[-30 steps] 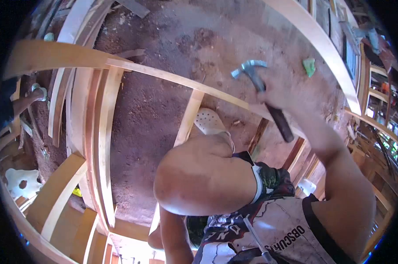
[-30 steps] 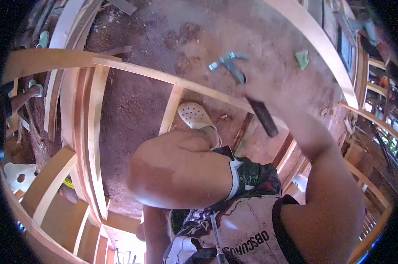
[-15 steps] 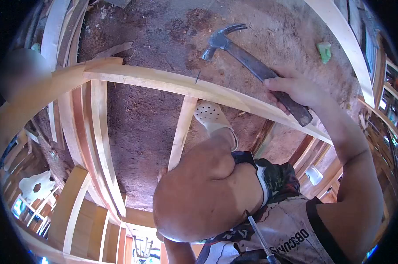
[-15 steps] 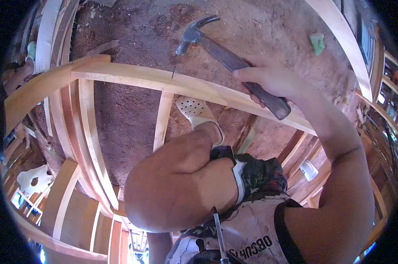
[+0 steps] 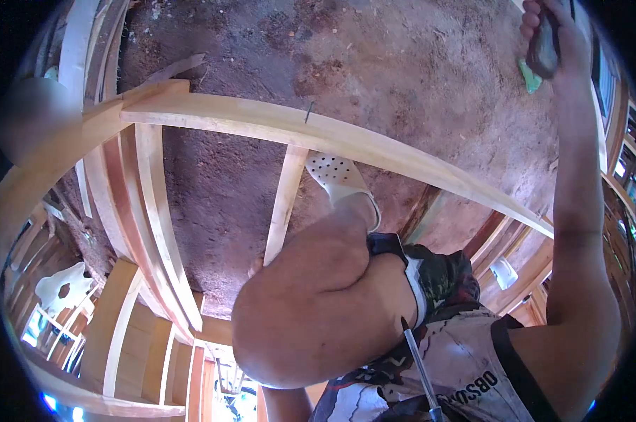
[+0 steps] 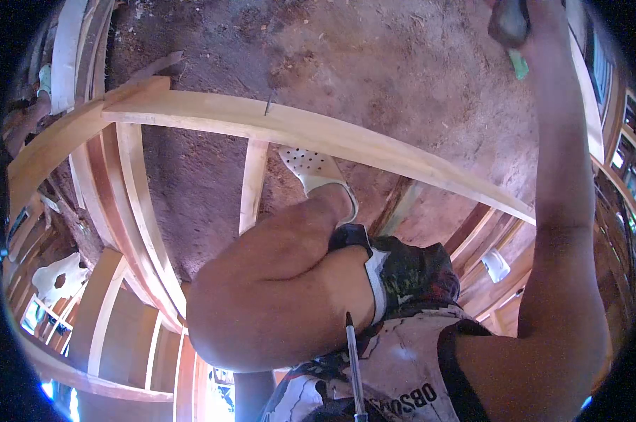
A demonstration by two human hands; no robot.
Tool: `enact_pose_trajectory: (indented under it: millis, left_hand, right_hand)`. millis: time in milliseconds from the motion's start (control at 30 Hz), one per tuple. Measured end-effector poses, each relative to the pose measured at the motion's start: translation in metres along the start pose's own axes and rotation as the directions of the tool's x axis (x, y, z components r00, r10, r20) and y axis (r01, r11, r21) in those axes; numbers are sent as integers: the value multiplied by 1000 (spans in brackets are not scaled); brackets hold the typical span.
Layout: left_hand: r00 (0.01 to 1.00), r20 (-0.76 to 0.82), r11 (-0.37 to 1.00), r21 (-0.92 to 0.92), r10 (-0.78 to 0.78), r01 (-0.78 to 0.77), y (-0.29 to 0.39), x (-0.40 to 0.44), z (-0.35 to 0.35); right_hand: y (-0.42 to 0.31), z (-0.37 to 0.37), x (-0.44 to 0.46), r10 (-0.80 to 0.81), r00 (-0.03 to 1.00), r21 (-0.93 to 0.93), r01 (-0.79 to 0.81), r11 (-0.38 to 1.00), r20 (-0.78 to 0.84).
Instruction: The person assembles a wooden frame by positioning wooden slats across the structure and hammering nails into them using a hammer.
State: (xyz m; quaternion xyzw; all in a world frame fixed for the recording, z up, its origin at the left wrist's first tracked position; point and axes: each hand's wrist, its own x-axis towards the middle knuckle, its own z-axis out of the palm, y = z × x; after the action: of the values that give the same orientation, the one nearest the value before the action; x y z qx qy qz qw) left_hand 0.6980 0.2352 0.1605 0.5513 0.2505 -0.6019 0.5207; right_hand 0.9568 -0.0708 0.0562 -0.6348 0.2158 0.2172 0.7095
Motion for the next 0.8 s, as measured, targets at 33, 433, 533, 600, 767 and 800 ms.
enact_pose_trajectory:
  millis: [33,433,533,600,767,800]
  left_hand:
    - [1000,0,1000,-1,2,-2,0,0,2]
    - [996,-50,998,7,68,-67,-29,7,19]
    - [995,-59,996,5,84,-84,-36,8,17]
    - [992,-71,994,8,109,-109,-45,9,14]
    - [970,-170,984,16,175,-175,-119,10,30]
    - [959,-230,986,27,168,-166,-147,12,32]
  right_hand:
    - [11,41,-19,-217,960,-79,206,975,-176]
    - [48,69,-86,33,994,-507,24,861,104]
    - [56,21,-37,-10,996,-117,21,993,94]
    - [88,43,-70,81,987,-430,-14,903,137]
    - [117,99,-139,525,775,-729,-124,674,353]
    - [115,109,-148,636,716,-600,-383,702,287]
